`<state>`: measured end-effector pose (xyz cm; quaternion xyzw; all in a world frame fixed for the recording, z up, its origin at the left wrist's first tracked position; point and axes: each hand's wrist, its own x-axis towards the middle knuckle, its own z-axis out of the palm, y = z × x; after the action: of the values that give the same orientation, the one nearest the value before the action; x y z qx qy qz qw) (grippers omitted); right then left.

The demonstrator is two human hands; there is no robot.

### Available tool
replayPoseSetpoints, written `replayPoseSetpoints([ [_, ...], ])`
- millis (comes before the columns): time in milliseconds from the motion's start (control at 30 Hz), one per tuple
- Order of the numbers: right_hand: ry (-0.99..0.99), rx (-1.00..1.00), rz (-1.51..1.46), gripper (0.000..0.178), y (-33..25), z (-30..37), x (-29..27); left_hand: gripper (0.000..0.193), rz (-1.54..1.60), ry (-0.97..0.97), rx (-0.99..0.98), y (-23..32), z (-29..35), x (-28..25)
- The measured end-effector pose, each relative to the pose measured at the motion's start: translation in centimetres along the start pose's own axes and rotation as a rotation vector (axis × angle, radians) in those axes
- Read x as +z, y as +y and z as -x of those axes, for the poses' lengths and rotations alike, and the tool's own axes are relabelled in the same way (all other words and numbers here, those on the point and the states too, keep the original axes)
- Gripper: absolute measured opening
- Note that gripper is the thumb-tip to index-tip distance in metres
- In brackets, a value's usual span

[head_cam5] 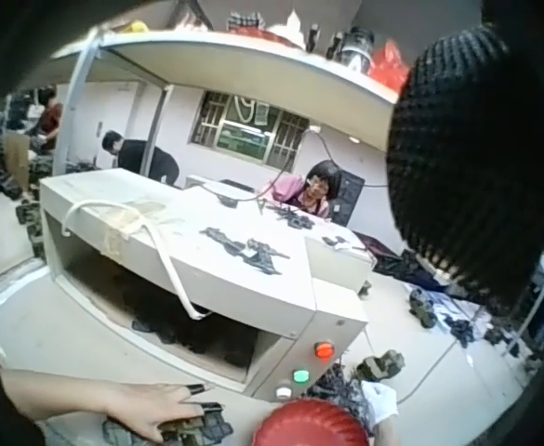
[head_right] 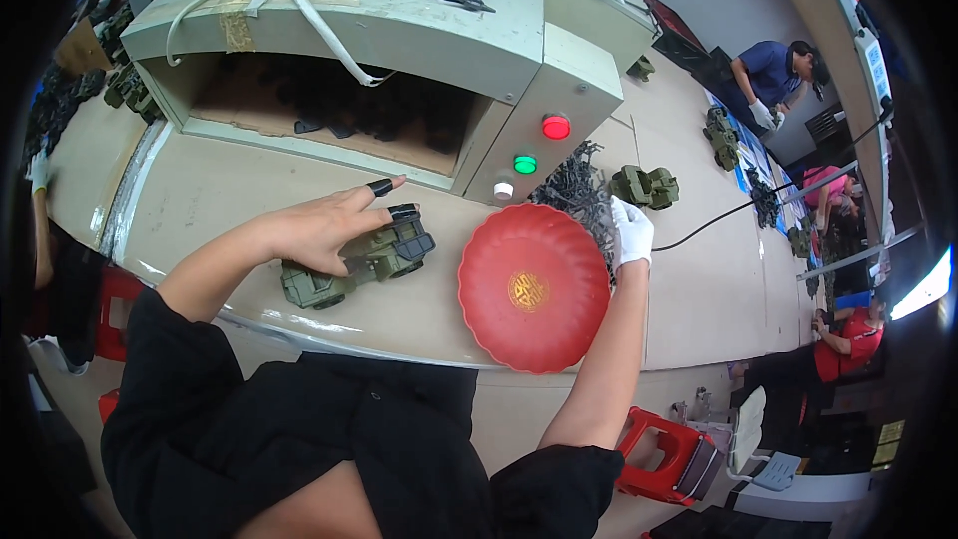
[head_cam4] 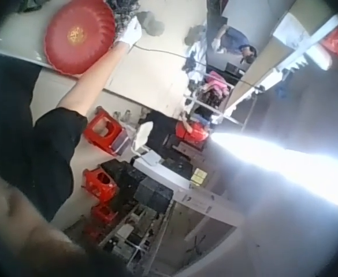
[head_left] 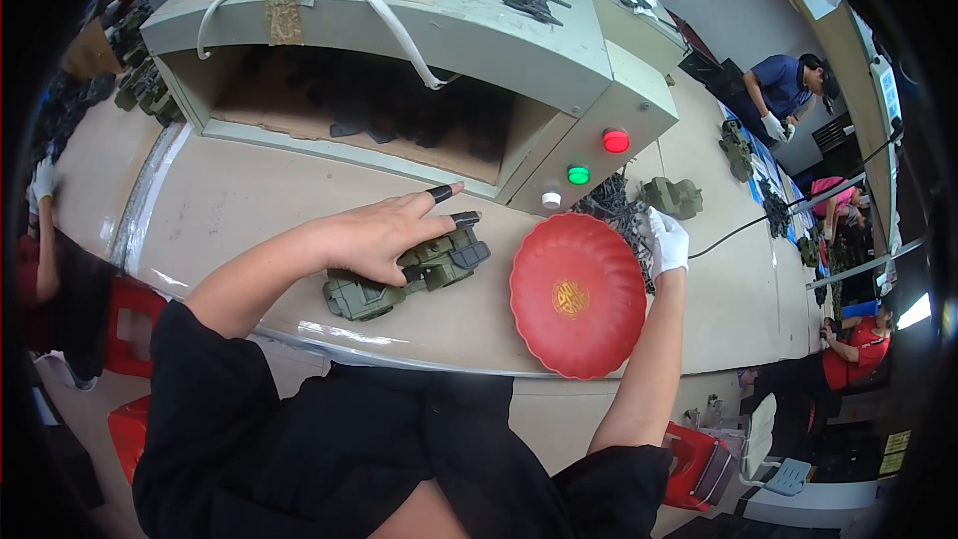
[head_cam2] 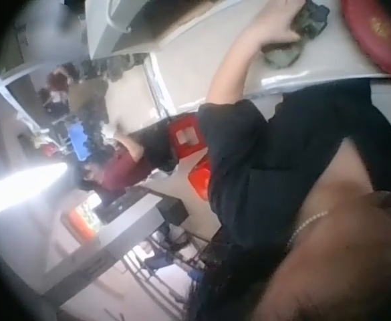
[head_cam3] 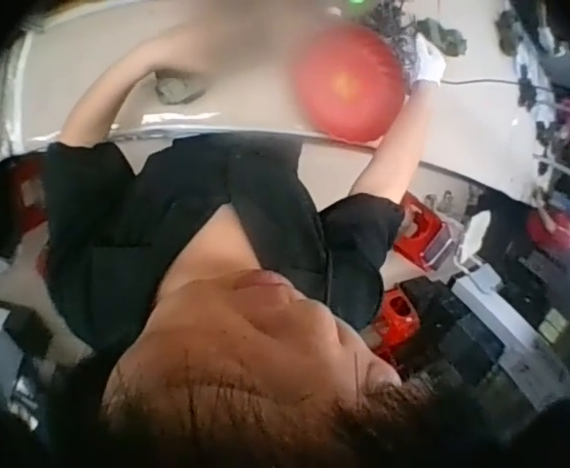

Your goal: The person assembles small plastic toy tanks by hand at a factory workstation, joining plastic parts such as the tank chassis and tank turret together.

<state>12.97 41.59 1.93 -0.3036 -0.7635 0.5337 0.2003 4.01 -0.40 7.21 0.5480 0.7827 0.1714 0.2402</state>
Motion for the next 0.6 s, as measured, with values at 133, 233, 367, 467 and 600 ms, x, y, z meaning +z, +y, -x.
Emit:
replayPoseSetpoints([
  [133, 0.221, -0.019, -0.345, 0.024, -0.6, -0.2, -1.1, 0.061, -0.048, 0.207, 0.088, -0.3, 0.4, 0.7],
  [233, 0.163, -0.094, -0.357, 0.025, -3.8, 1.3, -0.2, 0.049, 0.069, 0.383, 0.084, -1.3, 0.6, 2.2],
  [367, 0.321, -0.458, 0.752, 0.027, -3.6, 0.6, -0.7, 0.029, 0.227, 0.553, 0.071, 0.7, -0.1, 2.0],
  [467, 0.265, -0.434, 0.324, 0.023, -4.4, 0.9, -1.3, 0.025, 0.211, 0.625, 0.116, 0.6, -0.8, 2.9],
  [600, 0.158, -0.503, 0.29, 0.019, -8.2, 4.8, 0.2, 0.023, 0.367, 0.681, 0.135, 1.1, -1.3, 3.1],
])
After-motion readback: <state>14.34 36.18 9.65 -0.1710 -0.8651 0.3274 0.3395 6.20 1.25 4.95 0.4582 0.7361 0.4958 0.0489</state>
